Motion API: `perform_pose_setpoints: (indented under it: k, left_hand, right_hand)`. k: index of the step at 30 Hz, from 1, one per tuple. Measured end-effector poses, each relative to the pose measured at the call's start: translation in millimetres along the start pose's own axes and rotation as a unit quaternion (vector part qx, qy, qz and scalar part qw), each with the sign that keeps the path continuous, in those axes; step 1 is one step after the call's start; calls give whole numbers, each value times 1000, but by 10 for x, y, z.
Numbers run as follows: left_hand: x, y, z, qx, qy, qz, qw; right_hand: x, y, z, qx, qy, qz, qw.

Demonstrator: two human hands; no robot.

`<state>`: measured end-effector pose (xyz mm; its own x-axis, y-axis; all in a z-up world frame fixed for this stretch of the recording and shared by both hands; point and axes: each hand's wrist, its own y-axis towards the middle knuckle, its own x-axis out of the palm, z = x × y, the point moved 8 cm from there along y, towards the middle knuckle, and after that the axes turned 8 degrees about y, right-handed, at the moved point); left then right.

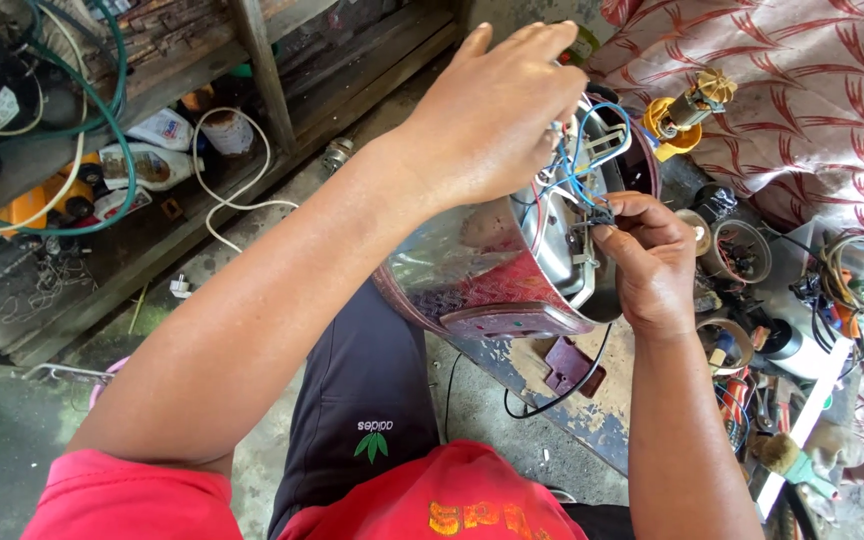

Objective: Repairing the internal components and wiring of an electric rice cooker on a workbench

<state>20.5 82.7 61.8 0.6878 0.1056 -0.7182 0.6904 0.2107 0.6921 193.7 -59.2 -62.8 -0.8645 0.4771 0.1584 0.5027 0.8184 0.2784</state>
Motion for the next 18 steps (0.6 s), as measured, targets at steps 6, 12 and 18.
perform_pose_setpoints:
  k: [6,12,18]
  left_hand:
    - [-47,-48,-42,-17,24,-7,1000]
    - [-115,-89,-20,12,-2,2,1000]
    - [-54,-78,11,9,-24,-51,998]
  right_hand:
    - [24,-14,-4,-7,-6,-4,1000]
    - [32,-15,31,1,12,0,1000]
    - [93,-20,17,2,25,-16,1000]
